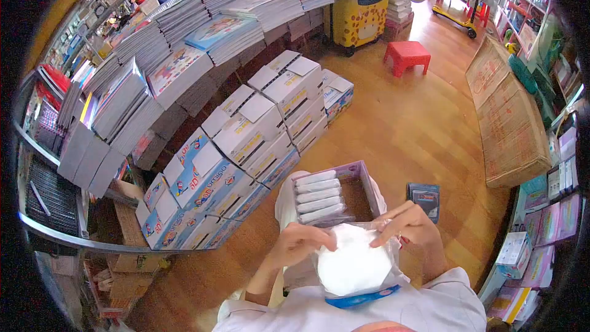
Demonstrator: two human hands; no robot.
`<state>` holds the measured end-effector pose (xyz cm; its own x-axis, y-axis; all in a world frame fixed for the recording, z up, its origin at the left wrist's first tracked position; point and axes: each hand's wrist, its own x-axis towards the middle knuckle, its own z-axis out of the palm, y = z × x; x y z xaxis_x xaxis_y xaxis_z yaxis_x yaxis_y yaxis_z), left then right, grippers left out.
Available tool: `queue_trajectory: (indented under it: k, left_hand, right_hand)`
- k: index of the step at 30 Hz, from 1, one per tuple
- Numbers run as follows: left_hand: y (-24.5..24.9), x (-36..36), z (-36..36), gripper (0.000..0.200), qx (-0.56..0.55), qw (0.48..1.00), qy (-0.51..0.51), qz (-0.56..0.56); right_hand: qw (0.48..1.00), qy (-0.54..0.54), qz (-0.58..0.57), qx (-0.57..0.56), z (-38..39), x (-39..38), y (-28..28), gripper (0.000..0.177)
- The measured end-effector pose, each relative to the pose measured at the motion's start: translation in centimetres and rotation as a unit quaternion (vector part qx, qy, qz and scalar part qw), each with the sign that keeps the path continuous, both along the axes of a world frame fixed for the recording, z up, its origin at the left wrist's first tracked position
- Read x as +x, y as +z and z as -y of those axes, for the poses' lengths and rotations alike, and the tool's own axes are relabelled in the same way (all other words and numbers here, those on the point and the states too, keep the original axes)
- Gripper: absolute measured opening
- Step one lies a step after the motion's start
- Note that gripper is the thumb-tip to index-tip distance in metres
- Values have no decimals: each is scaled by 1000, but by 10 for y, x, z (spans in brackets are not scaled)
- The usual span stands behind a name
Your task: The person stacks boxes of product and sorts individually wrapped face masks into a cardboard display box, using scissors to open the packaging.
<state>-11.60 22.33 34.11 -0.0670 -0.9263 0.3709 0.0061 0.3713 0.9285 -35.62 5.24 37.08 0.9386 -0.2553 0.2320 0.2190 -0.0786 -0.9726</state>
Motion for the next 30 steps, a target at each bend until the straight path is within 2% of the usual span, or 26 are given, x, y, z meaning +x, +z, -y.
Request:
queue_trajectory:
  k: [3,4,6,9,10,11,12,13,14,16,18,20,21,22,23,25,26,28,29,30]
  left_hand:
    - [4,-1,-8,12,104,994,34,2]
    - [9,1,-9,12,123,992,12,26]
    - [19,5,-8,20,163,984,-28,72]
    - [19,-1,-7,26,75,996,25,51]
    - [9,-5,-7,26,96,995,16,-10]
    - [0,-12,-5,27,116,991,5,-71]
    - [-6,-19,-1,30,136,982,-6,-132]
    - [-4,-34,-5,41,210,968,59,-122]
    - [-5,-36,-7,42,225,964,54,-127]
    - [-10,-41,-11,44,254,956,43,-138]
    - [-4,-44,-10,45,253,961,66,-86]
    - [5,-43,-13,45,299,949,95,-21]
    - [4,-44,-13,46,274,953,105,-75]
    - [7,-39,-13,46,249,962,108,-32]
    - [12,-40,-14,46,239,964,113,-25]
    - [9,-44,-21,46,225,964,136,31]
    - [1,-48,-19,44,145,977,155,-28]
    - [-11,-57,-13,40,109,959,208,-157]
    - [-13,-60,-7,29,63,949,241,-195]
    - [-17,-58,-4,27,53,952,260,-154]
  right_hand:
    - [996,-12,-15,85,4,4,-18,27]
    - [992,-18,-26,118,4,7,-22,27]
    - [998,-47,-15,40,1,14,-25,17]
    - [989,-100,-12,-111,-12,19,-19,9]
    - [978,-122,-11,-169,-18,20,-16,9]
    - [975,-130,-13,-178,-27,20,-17,10]
    - [977,-116,-29,-177,-32,21,-14,10]
    - [978,-102,-46,-176,-37,20,-11,10]
    - [979,-87,-64,-173,-40,18,-9,11]
    - [985,-94,-23,-144,-37,16,-12,13]
    - [989,-102,-17,-105,-36,16,-6,13]
    - [997,-49,-45,-51,-32,7,-11,12]
    - [998,-27,-43,-27,-29,7,-6,13]
    - [999,-4,-43,-1,-25,8,-3,15]
    - [998,52,-31,31,-18,6,-7,28]
    - [998,49,33,31,-6,3,-26,44]
    - [997,9,42,62,-10,3,-30,56]
    - [982,-107,38,148,-21,5,-33,83]
    - [962,-183,22,203,-28,5,-33,98]
    - [966,-161,-51,197,-28,-3,-38,102]
